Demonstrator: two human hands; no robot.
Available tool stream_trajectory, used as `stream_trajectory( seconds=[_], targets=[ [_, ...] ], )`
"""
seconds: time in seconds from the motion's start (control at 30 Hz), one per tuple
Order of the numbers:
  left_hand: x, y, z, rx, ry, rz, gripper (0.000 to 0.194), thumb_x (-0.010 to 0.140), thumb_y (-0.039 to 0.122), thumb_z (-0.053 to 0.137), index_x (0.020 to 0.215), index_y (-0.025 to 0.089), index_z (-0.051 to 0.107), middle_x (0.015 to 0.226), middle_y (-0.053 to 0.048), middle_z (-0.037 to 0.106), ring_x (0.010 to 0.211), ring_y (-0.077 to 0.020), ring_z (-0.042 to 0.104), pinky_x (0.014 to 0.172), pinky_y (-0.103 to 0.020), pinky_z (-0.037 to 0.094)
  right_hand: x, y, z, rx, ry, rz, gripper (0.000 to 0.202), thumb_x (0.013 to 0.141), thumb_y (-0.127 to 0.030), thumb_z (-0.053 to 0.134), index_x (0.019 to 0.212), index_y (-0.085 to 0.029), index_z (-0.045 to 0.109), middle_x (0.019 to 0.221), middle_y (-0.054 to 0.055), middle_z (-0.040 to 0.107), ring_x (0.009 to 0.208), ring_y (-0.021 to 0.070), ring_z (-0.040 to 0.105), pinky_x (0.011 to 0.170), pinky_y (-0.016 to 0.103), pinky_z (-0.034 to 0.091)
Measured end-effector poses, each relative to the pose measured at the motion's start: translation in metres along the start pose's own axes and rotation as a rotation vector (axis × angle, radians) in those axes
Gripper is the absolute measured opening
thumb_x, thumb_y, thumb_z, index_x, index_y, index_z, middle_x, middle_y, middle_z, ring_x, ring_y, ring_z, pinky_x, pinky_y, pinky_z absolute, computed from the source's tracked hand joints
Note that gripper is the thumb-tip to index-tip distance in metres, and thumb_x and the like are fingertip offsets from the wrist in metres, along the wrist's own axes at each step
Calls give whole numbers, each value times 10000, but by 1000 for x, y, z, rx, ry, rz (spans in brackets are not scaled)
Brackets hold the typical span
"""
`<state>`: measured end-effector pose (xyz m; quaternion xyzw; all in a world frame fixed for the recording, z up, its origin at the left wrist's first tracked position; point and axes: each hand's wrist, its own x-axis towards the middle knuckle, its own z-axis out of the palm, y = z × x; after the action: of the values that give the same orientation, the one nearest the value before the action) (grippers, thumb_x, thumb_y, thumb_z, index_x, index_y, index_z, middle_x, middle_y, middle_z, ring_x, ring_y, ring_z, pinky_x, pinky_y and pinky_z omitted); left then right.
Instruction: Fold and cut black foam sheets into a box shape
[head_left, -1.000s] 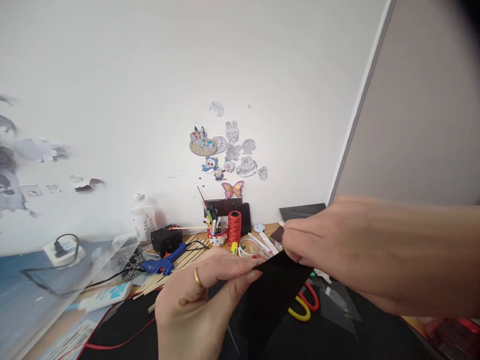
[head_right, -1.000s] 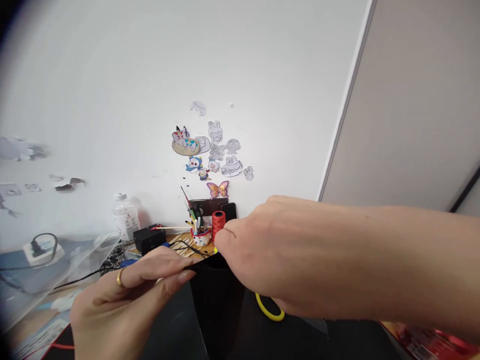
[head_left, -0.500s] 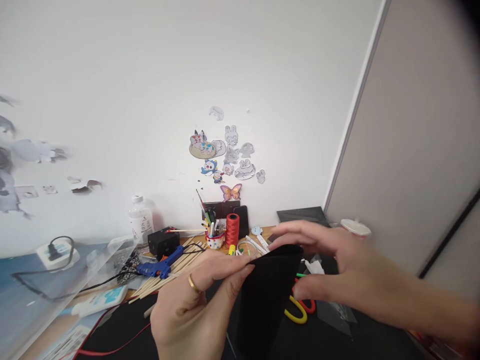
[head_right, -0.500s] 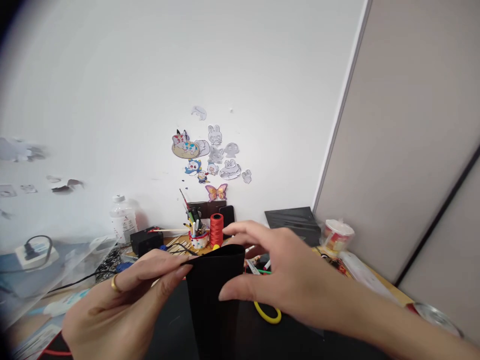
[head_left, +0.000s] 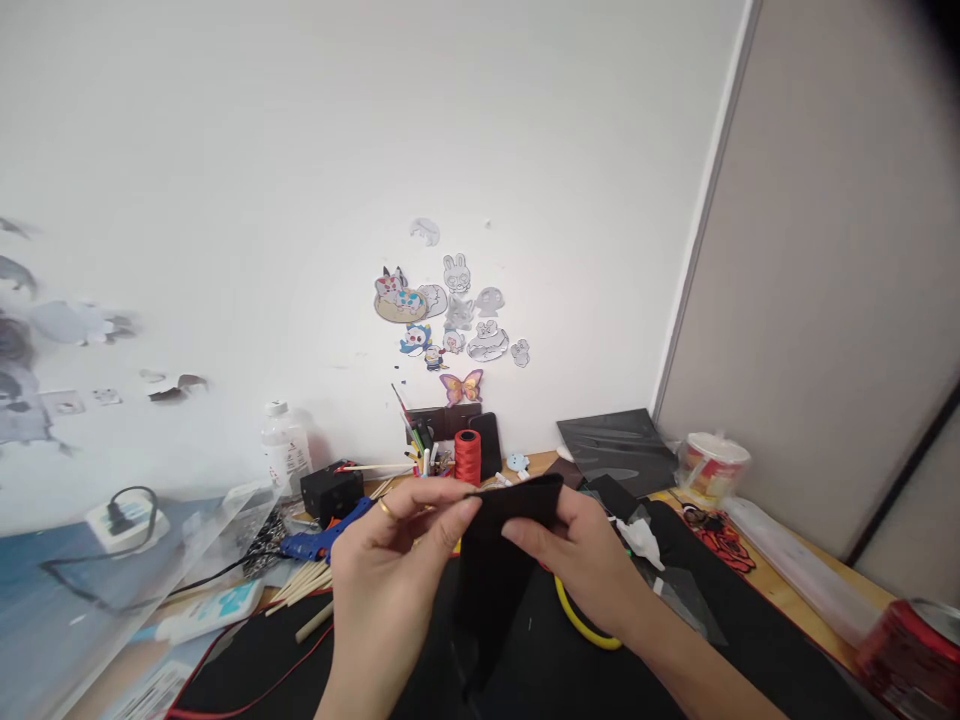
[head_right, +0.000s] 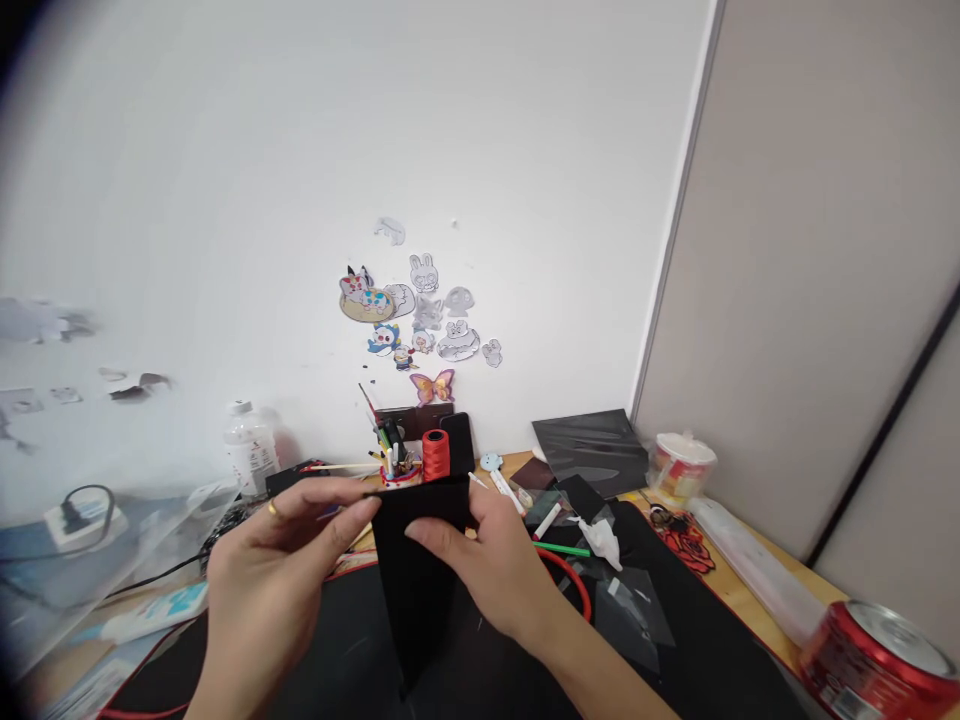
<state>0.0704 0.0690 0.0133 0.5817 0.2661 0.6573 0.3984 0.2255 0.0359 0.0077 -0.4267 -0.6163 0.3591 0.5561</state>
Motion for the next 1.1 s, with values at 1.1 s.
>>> stream_trajectory(
  seconds=[1.1],
  targets=[
    [48, -39, -27, -107, 128, 170, 76, 725, 192, 678, 793, 200, 646, 776, -1, 636, 746, -126, 611, 698, -234, 497, 3, 182, 48, -50, -139, 268, 440, 543, -368, 781, 907, -147, 671, 937, 93, 703, 947, 306, 614, 876, 472, 441]
  ],
)
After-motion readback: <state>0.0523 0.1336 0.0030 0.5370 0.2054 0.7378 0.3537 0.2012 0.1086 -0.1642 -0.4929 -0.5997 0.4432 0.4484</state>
